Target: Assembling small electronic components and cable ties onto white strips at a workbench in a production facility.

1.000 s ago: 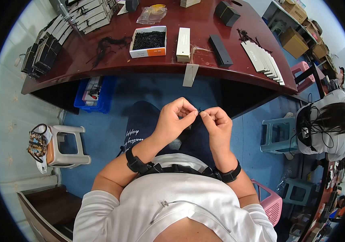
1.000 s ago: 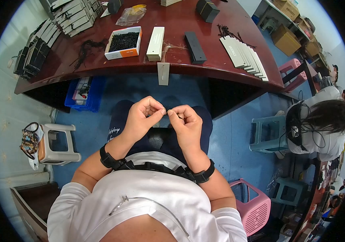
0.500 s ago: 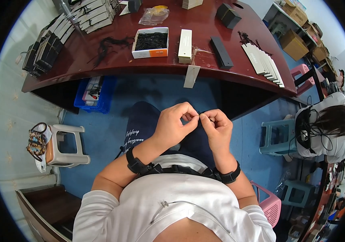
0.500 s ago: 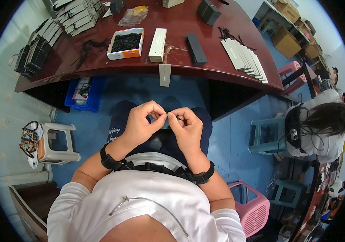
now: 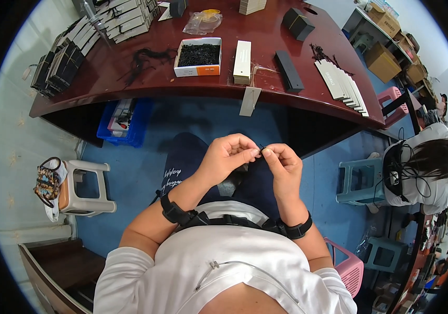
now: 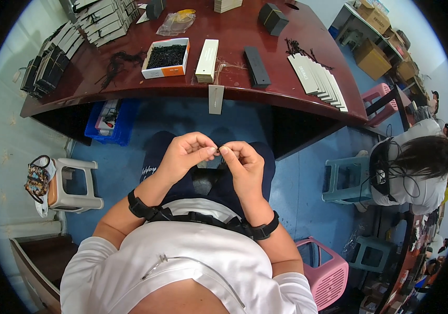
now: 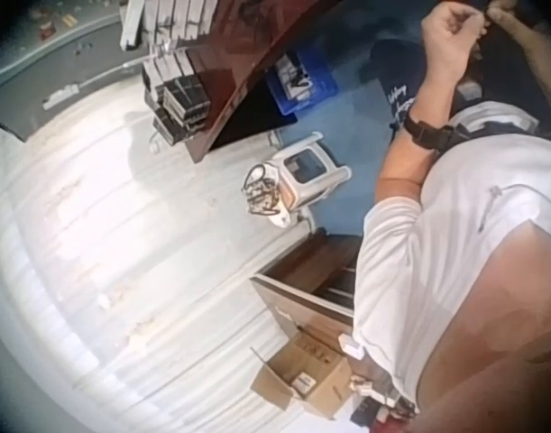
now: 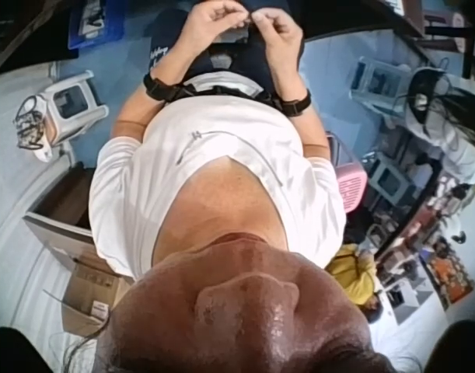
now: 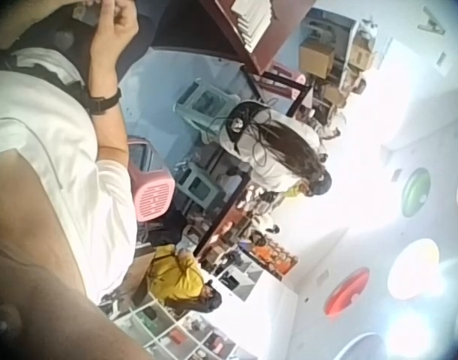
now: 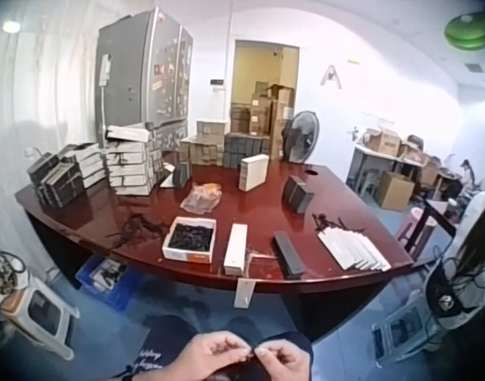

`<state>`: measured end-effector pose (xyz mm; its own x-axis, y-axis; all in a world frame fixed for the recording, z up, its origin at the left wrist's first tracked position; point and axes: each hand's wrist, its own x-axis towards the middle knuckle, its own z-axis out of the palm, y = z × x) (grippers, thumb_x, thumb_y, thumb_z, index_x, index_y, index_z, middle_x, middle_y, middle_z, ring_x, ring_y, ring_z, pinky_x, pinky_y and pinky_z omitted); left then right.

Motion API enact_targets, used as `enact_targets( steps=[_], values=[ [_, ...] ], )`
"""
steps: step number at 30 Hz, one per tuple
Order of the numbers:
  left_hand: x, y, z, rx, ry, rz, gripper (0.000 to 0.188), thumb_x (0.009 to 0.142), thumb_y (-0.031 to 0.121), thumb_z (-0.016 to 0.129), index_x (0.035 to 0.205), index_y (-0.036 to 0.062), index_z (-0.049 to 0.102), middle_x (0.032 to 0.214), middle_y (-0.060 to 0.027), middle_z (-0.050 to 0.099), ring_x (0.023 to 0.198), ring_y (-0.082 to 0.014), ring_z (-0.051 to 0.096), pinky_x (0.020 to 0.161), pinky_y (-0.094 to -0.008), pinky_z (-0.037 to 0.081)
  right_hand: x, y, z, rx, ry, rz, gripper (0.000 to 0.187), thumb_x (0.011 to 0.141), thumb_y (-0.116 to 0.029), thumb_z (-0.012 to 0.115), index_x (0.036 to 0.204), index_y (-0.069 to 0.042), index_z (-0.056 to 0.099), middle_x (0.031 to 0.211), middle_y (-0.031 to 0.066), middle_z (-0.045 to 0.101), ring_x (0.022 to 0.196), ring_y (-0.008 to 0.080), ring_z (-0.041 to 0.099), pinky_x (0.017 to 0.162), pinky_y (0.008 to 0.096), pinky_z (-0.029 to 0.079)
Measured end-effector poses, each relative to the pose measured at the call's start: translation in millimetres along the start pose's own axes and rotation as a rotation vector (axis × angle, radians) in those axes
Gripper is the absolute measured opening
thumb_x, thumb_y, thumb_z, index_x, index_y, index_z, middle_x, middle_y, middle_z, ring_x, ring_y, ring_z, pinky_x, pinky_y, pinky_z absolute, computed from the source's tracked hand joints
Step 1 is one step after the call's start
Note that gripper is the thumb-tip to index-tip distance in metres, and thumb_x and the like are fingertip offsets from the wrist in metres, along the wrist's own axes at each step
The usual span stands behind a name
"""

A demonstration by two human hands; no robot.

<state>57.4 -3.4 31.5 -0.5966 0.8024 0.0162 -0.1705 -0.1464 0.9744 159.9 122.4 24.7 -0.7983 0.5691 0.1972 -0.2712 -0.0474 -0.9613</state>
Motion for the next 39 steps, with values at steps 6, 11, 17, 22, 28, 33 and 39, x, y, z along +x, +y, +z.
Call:
enact_targets(
  steps=[6, 11, 17, 22, 28, 33, 39],
  values=[
    [-2, 8, 1, 0.342, 0.006, 0.292, 0.014, 0.082, 0.002, 0.063, 0.096, 0.0026, 0.066, 0.084, -0.0061, 0.065, 0.077, -0.0112, 0.061, 0.067, -0.0225, 0.048, -1, -3, -3, 0.058, -0.079, 0.113, 0.007, 0.086, -0.008, 0.064, 0.085, -0.002, 0.063, 0.066, -0.0075, 0.051, 0.059, 0.0010, 0.039, 0.055, 0.0167, 0.030],
    [-2, 15, -1, 0.524, 0.009, 0.425, 0.015, 0.078, 0.000, 0.064, 0.093, 0.0027, 0.067, 0.084, -0.0094, 0.066, 0.072, -0.0148, 0.062, 0.063, -0.0244, 0.047, -1, -6, -5, 0.048, -0.132, 0.130, 0.009, 0.086, -0.010, 0.064, 0.083, -0.002, 0.062, 0.066, -0.0069, 0.050, 0.060, 0.0012, 0.039, 0.055, 0.0171, 0.030],
    [-5, 15, 1, 0.560, 0.024, 0.444, 0.011, 0.078, 0.000, 0.064, 0.089, 0.0016, 0.067, 0.081, -0.0083, 0.065, 0.068, -0.0142, 0.060, 0.060, -0.0251, 0.046, -2, -6, -4, 0.019, -0.140, 0.136, 0.010, 0.086, -0.010, 0.064, 0.083, -0.001, 0.063, 0.067, -0.0064, 0.052, 0.060, 0.0009, 0.040, 0.055, 0.0170, 0.031],
    [-3, 7, 4, 0.478, 0.054, 0.319, 0.008, 0.081, 0.003, 0.062, 0.088, 0.0011, 0.065, 0.078, -0.0047, 0.063, 0.068, -0.0101, 0.057, 0.062, -0.0236, 0.045, -4, -5, 1, -0.040, -0.067, 0.107, 0.009, 0.085, -0.009, 0.065, 0.083, -0.001, 0.064, 0.065, -0.0068, 0.052, 0.059, 0.0002, 0.040, 0.053, 0.0166, 0.031],
    [0, -3, 5, 0.352, 0.097, 0.242, 0.007, 0.086, 0.006, 0.058, 0.089, 0.0013, 0.062, 0.080, -0.0019, 0.063, 0.072, -0.0063, 0.055, 0.066, -0.0218, 0.044, -1, -3, 0, 0.038, -0.086, 0.251, 0.009, 0.083, -0.010, 0.068, 0.084, -0.001, 0.065, 0.064, -0.0069, 0.052, 0.057, 0.0001, 0.039, 0.051, 0.0164, 0.029],
    [0, -7, 0, 0.287, 0.053, 0.170, 0.007, 0.087, 0.007, 0.058, 0.090, 0.0018, 0.061, 0.082, -0.0006, 0.062, 0.073, -0.0058, 0.055, 0.069, -0.0215, 0.044, 0, 1, -2, 0.140, -0.092, 0.359, 0.009, 0.081, -0.009, 0.069, 0.085, -0.003, 0.065, 0.064, -0.0070, 0.052, 0.055, 0.0007, 0.039, 0.050, 0.0167, 0.027],
    [1, -12, 2, -0.093, -0.002, 0.075, 0.010, 0.089, 0.010, 0.057, 0.093, 0.0018, 0.060, 0.084, -0.0001, 0.060, 0.077, -0.0048, 0.053, 0.070, -0.0191, 0.043, 1, 5, -5, 0.199, -0.182, 0.326, 0.007, 0.082, -0.009, 0.068, 0.086, -0.004, 0.065, 0.065, -0.0065, 0.053, 0.055, 0.0010, 0.040, 0.050, 0.0170, 0.029]
  ],
)
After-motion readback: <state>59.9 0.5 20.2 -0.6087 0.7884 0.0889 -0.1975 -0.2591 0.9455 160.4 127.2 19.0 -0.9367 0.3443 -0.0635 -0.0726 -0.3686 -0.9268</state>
